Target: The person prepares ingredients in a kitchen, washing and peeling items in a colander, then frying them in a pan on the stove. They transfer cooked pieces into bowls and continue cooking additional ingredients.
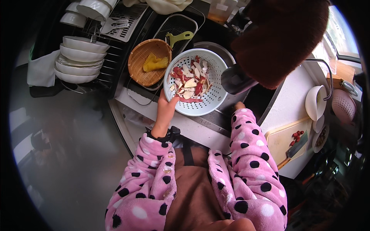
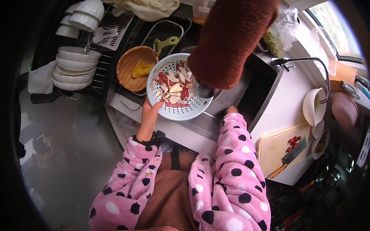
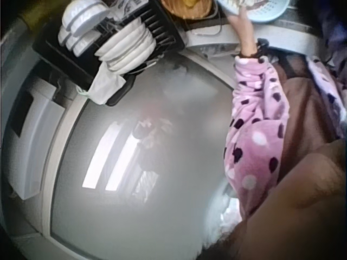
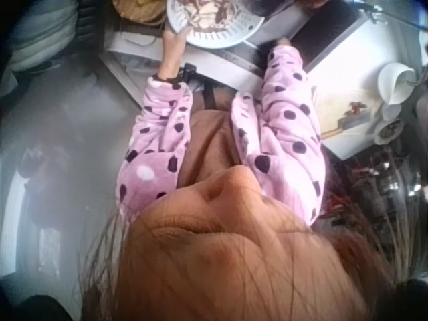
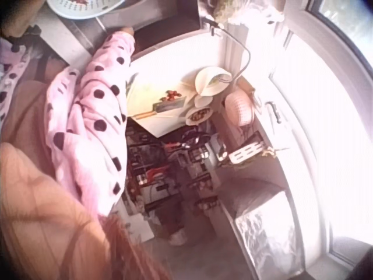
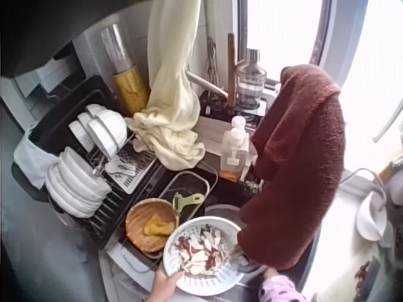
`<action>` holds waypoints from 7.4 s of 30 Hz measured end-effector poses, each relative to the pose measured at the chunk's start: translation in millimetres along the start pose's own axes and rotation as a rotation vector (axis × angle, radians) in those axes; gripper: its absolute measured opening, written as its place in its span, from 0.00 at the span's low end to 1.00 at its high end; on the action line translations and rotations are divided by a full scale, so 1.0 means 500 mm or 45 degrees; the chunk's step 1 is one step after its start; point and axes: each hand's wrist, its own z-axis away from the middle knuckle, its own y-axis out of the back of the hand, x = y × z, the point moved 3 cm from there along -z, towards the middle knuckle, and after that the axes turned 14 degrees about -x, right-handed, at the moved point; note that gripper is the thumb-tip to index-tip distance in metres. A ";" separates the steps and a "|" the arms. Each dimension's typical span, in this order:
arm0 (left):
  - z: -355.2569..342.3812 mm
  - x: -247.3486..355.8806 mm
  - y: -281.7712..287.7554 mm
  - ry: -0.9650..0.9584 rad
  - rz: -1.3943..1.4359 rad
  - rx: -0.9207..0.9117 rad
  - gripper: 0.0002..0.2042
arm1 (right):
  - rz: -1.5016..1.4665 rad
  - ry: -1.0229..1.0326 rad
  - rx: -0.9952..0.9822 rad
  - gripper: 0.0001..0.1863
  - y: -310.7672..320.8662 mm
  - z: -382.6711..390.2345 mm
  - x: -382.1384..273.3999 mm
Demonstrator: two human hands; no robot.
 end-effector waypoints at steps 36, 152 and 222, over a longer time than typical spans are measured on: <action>0.002 0.075 0.155 -0.232 -0.721 0.597 0.19 | -1.134 0.932 0.313 0.14 0.165 0.451 -0.125; 0.110 0.126 -0.260 0.241 -0.161 -0.856 0.20 | -0.617 1.202 1.668 0.11 0.829 0.819 0.316; 0.099 -0.030 -0.013 0.194 -0.018 0.094 0.13 | -1.038 1.257 0.757 0.13 0.251 0.688 0.126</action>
